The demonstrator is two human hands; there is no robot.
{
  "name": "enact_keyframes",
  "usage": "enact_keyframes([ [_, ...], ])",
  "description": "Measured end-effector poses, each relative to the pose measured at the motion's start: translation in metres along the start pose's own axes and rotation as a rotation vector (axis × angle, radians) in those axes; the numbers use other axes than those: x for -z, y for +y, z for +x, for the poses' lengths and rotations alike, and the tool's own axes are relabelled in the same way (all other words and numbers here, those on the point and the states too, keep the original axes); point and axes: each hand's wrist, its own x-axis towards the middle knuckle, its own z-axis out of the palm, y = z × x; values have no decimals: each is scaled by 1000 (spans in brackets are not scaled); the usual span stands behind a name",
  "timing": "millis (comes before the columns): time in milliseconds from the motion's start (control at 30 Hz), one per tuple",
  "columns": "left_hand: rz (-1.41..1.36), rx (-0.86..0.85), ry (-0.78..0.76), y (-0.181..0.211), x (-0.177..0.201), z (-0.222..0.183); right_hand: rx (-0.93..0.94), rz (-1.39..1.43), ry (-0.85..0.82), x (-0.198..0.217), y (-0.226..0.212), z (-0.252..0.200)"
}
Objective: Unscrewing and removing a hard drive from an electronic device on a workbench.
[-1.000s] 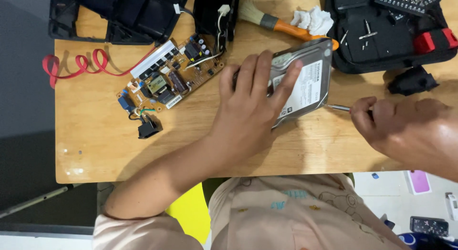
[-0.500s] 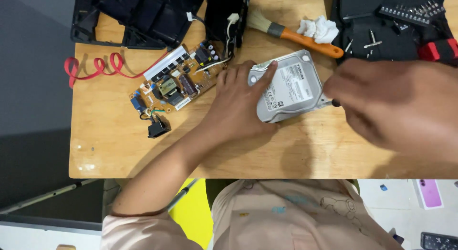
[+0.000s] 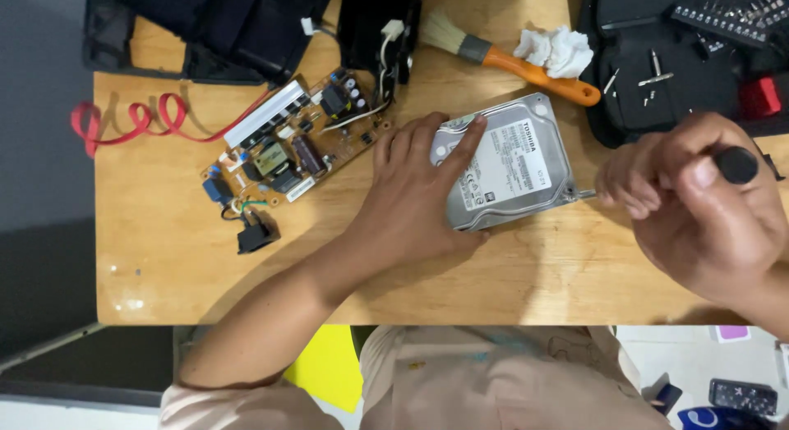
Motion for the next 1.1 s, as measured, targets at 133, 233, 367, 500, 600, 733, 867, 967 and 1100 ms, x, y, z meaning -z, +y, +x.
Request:
enact_keyframes([
  [133,-30,-5,-2,0,0,1,24,-82,30,-3,4,22],
  [233,-21,-5,11,-1,1,2,141,-86,-236,8,7,36],
  [367,-17,1,-4,-1,0,2,-40,83,-515,14,-1,61],
  [500,-32,12,-17,1,4,3,-94,110,-650,14,-4,72],
  [600,-24,5,-9,1,4,1,-178,45,-470,10,-8,53],
  [733,-27,13,6,1,1,1,116,-598,-353,7,-22,27],
  [867,-8,11,3,-1,0,0,33,-644,-64,-8,-28,0],
  [967,-26,7,9,0,1,0,64,-557,-16,-7,-20,-14],
  [1100,-25,1,24,-1,2,0,49,-718,22,10,-16,-21],
])
